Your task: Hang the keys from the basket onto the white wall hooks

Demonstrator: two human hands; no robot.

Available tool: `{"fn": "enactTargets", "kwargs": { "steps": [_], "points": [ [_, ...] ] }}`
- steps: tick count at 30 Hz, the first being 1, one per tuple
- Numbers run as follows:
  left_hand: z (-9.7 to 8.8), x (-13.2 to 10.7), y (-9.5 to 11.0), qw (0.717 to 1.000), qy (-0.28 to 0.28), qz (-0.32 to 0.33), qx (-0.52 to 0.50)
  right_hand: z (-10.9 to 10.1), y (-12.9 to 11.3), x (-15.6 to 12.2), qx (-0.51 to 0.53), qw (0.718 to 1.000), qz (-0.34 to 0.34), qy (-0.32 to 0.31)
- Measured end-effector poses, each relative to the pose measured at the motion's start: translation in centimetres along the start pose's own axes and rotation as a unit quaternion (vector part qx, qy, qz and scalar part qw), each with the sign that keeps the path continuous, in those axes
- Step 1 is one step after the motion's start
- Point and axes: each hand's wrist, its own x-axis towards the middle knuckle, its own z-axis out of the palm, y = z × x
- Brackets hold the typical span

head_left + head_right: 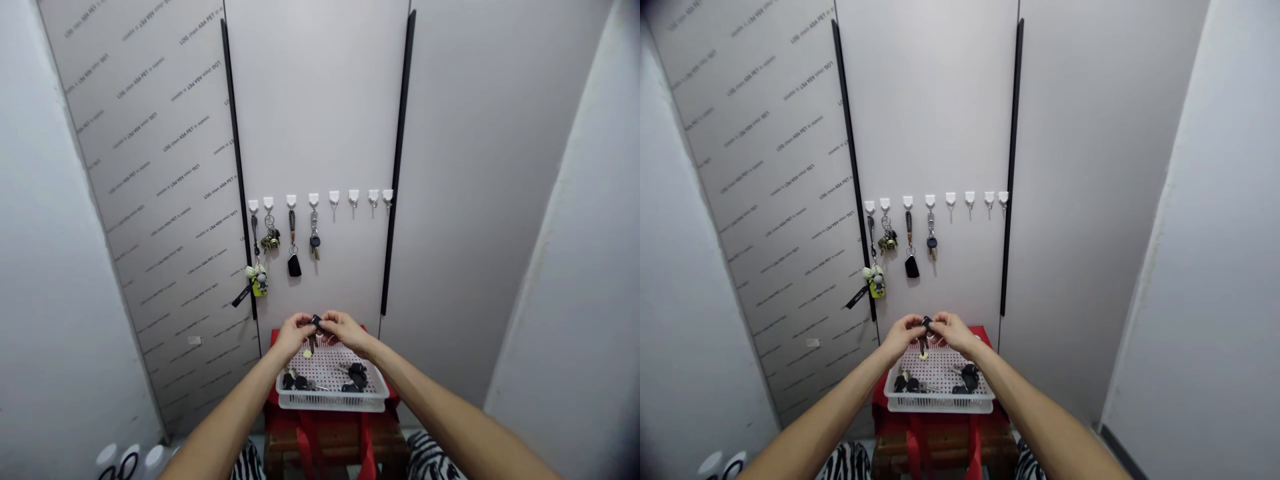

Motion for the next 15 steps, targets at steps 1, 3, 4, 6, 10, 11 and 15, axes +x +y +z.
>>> {"fn": "enactTargets", "kwargs": {
  "steps": [1,3,4,6,10,11,15],
  "points": [
    [0.0,0.0,0.2,1.000,-0.002,-0.004,-0.007,-0.1,-0.1,0.0,-0.014,1.000,-0.004,0.006],
    [-0.2,0.0,0.4,1.000,0.000,-0.008,-0.008,-0.3,-0.3,0.0,-0.051,0.998,-0.018,0.028],
    [-0.2,0.1,0.5,1.000,0.003,-0.009,-0.003,-0.4,-0.4,0.1,-0.069,0.996,-0.028,0.041],
    [-0.3,0.2,0.6,1.000,0.009,-0.011,0.012,-0.6,-0.6,0.2,-0.092,0.993,-0.050,0.063],
    [-0.3,0.3,0.8,0.999,0.008,-0.008,0.032,-0.9,-0.9,0.5,-0.085,0.991,-0.060,0.079],
    [-0.3,0.2,0.9,0.999,-0.001,-0.009,0.032,-1.0,-0.9,0.5,-0.080,0.992,-0.054,0.082],
    [-0.3,0.1,1.3,0.998,-0.046,-0.010,0.030,-1.4,-0.4,0.8,-0.087,0.991,-0.035,0.092]
  ]
}}
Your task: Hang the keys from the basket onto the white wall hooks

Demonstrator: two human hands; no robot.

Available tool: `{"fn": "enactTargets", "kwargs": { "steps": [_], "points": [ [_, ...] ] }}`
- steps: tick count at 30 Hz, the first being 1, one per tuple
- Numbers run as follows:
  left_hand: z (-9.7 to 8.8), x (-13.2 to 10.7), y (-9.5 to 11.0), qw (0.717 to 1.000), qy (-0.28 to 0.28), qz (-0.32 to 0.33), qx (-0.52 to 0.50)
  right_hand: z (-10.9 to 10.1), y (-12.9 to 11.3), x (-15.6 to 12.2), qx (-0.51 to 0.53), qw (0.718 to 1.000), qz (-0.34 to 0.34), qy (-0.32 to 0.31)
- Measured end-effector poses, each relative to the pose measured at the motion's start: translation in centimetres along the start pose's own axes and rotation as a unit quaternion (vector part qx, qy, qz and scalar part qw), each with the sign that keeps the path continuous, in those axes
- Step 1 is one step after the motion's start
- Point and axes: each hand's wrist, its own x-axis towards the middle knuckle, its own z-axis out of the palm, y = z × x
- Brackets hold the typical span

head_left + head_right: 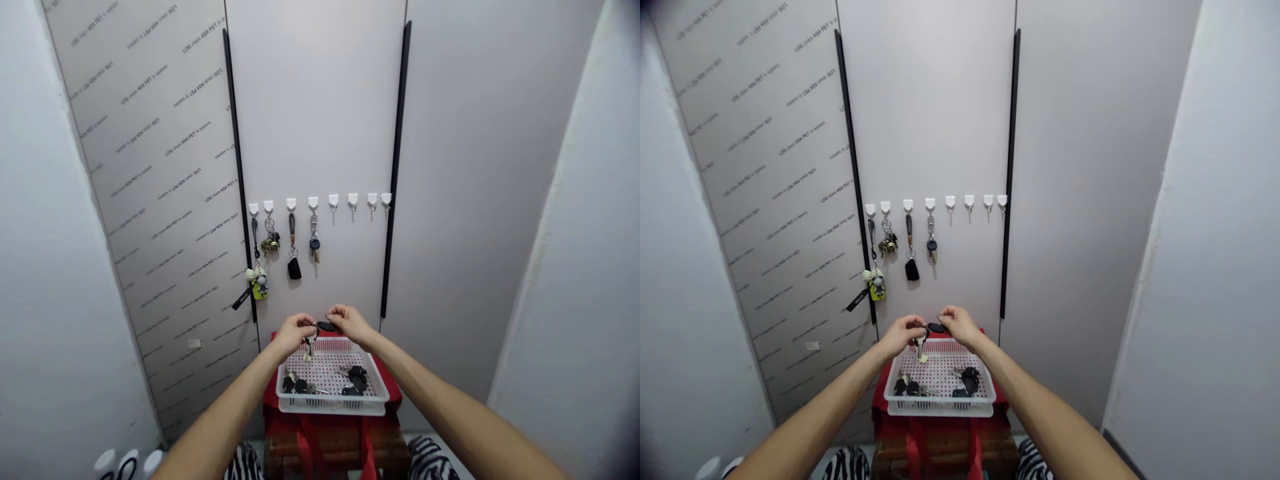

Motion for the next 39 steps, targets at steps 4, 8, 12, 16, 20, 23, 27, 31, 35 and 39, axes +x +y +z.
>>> {"fn": "enactTargets", "kwargs": {
  "steps": [4,8,12,16,20,23,27,31,35,39],
  "points": [
    [-0.1,0.1,0.1,1.000,-0.010,0.017,0.023,0.0,0.6,-0.1,-0.055,0.998,-0.035,0.010],
    [-0.4,0.4,-0.1,0.999,0.014,0.022,0.039,0.6,0.2,-0.7,-0.038,0.997,-0.066,-0.021],
    [-0.4,0.5,-0.1,1.000,0.004,0.014,0.021,1.2,-0.1,-0.9,-0.016,0.996,-0.064,-0.067],
    [-0.3,0.3,-0.1,1.000,-0.016,0.003,-0.001,1.1,0.2,-0.5,-0.019,0.996,-0.067,-0.046],
    [-0.3,0.4,-0.3,1.000,-0.020,0.008,-0.003,0.8,0.4,-0.4,-0.049,0.994,-0.070,-0.074],
    [-0.3,0.4,-0.4,1.000,-0.023,0.014,-0.003,0.8,0.3,-0.5,-0.099,0.988,-0.075,-0.089],
    [-0.6,0.3,-0.1,0.999,-0.037,0.004,0.005,0.8,-0.7,-0.3,-0.121,0.988,-0.085,-0.048],
    [-1.8,0.7,0.8,0.997,-0.031,0.023,0.065,0.1,-2.2,0.6,-0.084,0.991,-0.098,0.035],
    [-3.1,1.9,2.9,0.988,0.039,0.040,0.142,-1.4,-4.4,2.1,-0.081,0.990,-0.096,0.066],
    [-2.9,4.2,7.1,0.973,0.052,0.129,0.186,-3.4,-8.2,4.3,-0.060,0.985,-0.111,0.119]
  ]
}}
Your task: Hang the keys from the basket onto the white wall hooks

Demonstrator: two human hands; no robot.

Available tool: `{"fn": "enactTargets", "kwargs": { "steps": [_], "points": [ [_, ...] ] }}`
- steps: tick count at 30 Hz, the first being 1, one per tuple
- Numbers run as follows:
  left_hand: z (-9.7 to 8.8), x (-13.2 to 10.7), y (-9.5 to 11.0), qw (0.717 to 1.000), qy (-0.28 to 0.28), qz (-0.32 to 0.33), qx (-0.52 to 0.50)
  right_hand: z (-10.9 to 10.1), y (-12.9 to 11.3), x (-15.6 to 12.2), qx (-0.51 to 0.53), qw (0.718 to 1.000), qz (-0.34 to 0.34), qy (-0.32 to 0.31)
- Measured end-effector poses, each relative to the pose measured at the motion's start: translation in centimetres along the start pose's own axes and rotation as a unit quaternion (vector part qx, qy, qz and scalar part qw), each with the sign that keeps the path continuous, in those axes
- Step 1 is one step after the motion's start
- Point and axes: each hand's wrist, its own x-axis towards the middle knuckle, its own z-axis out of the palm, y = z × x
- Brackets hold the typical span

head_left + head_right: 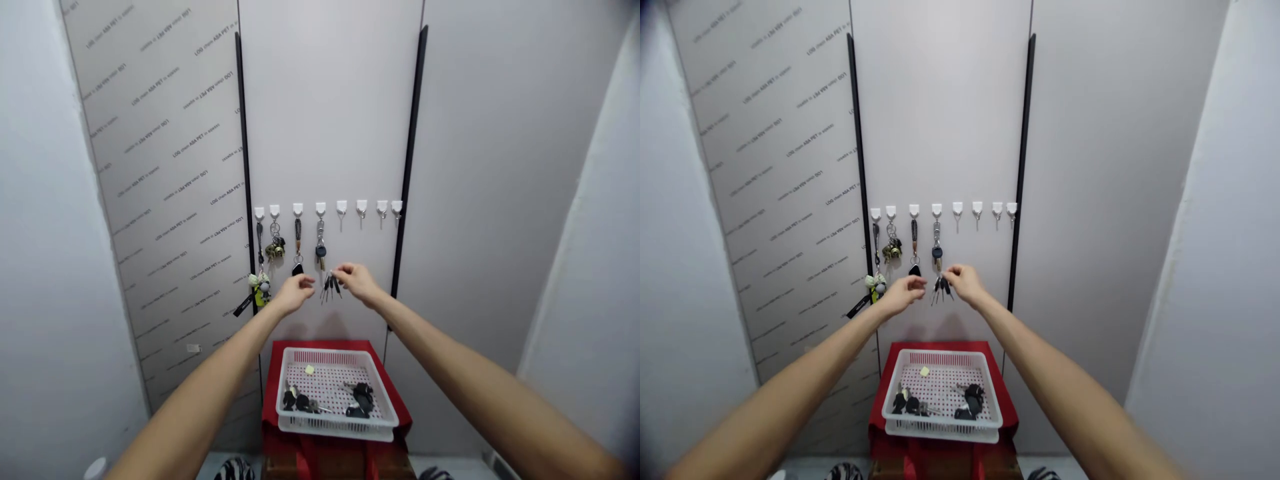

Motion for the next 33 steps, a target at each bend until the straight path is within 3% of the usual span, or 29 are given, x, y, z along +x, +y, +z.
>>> {"fn": "enactTargets", "kwargs": {
  "steps": [4,8,14,20,25,33],
  "points": [
    [0.2,3.7,3.9,0.996,0.040,0.076,0.032,-1.7,-2.9,4.0,0.055,0.996,-0.002,0.067],
    [0.6,5.9,6.5,0.991,0.055,0.077,0.095,-3.4,-4.4,7.2,0.091,0.989,-0.009,0.118],
    [1.2,7.2,8.5,0.985,0.045,0.070,0.150,-5.0,-5.3,10.1,0.100,0.976,0.003,0.194],
    [1.8,7.0,8.0,0.985,0.035,0.058,0.156,-4.7,-5.9,11.5,0.042,0.970,0.058,0.234],
    [2.0,5.9,6.5,0.987,0.016,0.028,0.158,-4.9,-5.8,11.7,0.004,0.971,0.032,0.237],
    [1.8,4.6,6.4,0.984,0.011,0.042,0.175,-4.8,-6.1,11.9,-0.041,0.979,0.059,0.191]
  ]
}}
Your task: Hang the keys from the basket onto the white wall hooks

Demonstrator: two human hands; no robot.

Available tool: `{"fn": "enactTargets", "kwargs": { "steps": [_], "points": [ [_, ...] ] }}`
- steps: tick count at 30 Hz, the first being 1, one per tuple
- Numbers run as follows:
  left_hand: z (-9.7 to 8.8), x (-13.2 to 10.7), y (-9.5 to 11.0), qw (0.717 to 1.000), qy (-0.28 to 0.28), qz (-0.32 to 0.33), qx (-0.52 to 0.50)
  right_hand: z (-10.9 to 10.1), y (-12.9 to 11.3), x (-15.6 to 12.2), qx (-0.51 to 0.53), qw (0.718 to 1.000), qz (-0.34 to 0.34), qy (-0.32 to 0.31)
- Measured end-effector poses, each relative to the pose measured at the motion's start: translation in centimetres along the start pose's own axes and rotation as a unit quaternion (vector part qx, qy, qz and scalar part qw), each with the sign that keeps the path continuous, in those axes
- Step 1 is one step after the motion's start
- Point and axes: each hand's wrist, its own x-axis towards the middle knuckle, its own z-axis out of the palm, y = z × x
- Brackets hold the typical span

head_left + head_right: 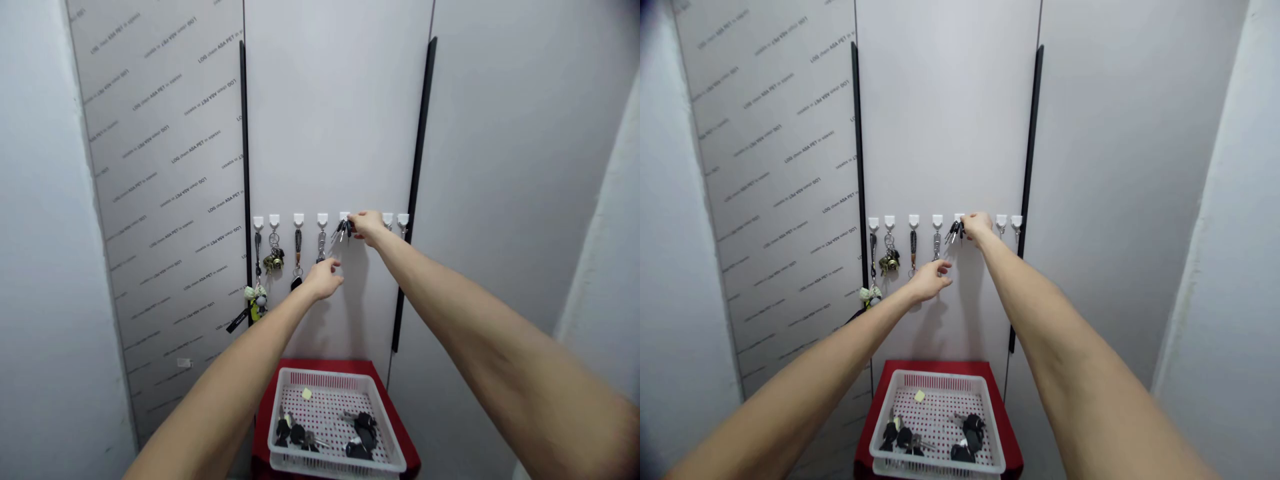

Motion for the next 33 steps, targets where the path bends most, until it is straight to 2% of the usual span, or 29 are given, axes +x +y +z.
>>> {"fn": "enactTargets", "kwargs": {
  "steps": [4,9,14,18,23,26,29,30,31,32,33],
  "points": [
    [-0.1,-1.3,-0.7,1.000,-0.011,0.005,0.017,-0.3,0.0,-0.1,-0.007,1.000,0.004,-0.017],
    [0.0,-2.2,-1.9,0.999,-0.017,-0.004,0.028,-0.7,-0.9,0.4,-0.041,0.999,-0.021,0.025],
    [0.7,-2.3,-2.1,0.999,-0.027,-0.007,0.019,-0.6,-0.9,-0.2,-0.016,0.998,0.053,-0.043],
    [1.4,-2.3,-2.2,0.999,-0.034,-0.003,0.011,-0.2,0.6,-1.0,-0.025,0.995,0.071,-0.072],
    [2.2,-2.8,-3.1,0.999,-0.049,-0.014,-0.005,0.8,2.4,-1.4,-0.036,0.996,0.057,-0.050],
    [3.4,-3.9,-4.6,0.996,-0.063,-0.037,-0.041,0.9,4.0,-2.3,-0.043,0.998,0.048,-0.027],
    [5.7,-5.9,-6.9,0.990,-0.084,-0.067,-0.090,0.4,7.3,-5.4,-0.076,0.997,-0.027,0.006],
    [6.8,-6.8,-7.8,0.987,-0.094,-0.076,-0.103,0.2,8.8,-7.1,-0.094,0.994,-0.051,-0.011],
    [7.9,-7.9,-8.6,0.985,-0.104,-0.085,-0.112,-0.1,10.5,-9.0,-0.113,0.990,-0.065,-0.056],
    [9.0,-9.0,-9.3,0.982,-0.115,-0.091,-0.120,-0.4,12.2,-11.0,-0.132,0.981,-0.062,-0.124],
    [10.2,-10.2,-10.0,0.979,-0.129,-0.098,-0.125,-0.7,13.8,-13.1,-0.151,0.962,-0.046,-0.221]
  ]
}}
